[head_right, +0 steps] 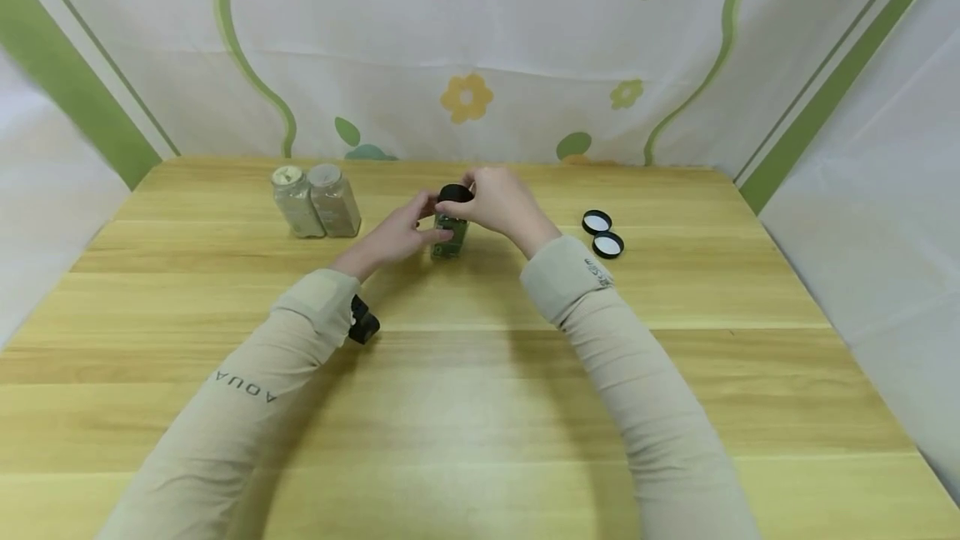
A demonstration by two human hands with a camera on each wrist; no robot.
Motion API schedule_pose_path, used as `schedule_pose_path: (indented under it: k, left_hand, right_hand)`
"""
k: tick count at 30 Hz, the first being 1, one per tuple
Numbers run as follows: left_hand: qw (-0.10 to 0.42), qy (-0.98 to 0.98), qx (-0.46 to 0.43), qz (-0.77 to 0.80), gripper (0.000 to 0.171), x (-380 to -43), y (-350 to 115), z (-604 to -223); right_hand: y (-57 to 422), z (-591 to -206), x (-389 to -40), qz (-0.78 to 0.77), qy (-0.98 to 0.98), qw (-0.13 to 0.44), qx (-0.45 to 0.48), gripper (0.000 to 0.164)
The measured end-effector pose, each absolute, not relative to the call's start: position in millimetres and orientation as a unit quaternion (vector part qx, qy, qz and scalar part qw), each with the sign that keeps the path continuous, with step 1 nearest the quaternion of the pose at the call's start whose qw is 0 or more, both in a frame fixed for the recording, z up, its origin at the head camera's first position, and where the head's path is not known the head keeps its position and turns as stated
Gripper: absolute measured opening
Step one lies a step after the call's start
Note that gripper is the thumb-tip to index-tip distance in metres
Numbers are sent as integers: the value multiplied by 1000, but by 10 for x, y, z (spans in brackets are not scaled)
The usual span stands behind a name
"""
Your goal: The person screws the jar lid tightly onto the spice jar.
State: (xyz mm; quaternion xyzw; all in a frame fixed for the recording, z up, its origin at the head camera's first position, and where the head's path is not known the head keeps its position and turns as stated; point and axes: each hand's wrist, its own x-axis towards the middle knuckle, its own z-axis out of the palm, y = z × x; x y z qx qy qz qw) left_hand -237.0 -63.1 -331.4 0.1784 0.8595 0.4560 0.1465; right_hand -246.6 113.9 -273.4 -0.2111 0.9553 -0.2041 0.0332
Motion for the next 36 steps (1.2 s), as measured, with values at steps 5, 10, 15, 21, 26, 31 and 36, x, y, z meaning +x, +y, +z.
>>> schedule_pose_path:
  k: [5, 10, 15, 21, 26, 31, 36]
  left_hand:
    - [175, 840, 170, 485, 61, -2381, -668, -3361]
    - [181, 832, 170, 495, 60, -2393, -691, -3380]
    - [175, 838, 170, 488, 61, -2381, -672, -3352]
    - [148, 854, 163, 472, 54, -2368, -618, -3345]
    - [126, 858, 161, 472, 54, -2350, -568, -3351]
    - [101, 868, 155, 461, 56, -2339, -514, -3362]
    - [78, 874, 146, 457, 57, -2313, -446, -3351]
  right_hand:
    - [1228, -2770, -2488, -220, 937, 53, -267, 48]
    - [1283, -2783, -2519, -217, 920, 64, -319, 49]
    - [1289, -2798, -2546, -215, 913, 70, -339, 43]
    - [1241, -2791, -2556, -208, 917, 77, -331, 39]
    - [1224, -2791, -2542, -210, 925, 76, -308, 36]
    - [1219, -2788, -2521, -210, 938, 80, -263, 33]
    - [1221, -2791, -2489, -203, 953, 57, -217, 35]
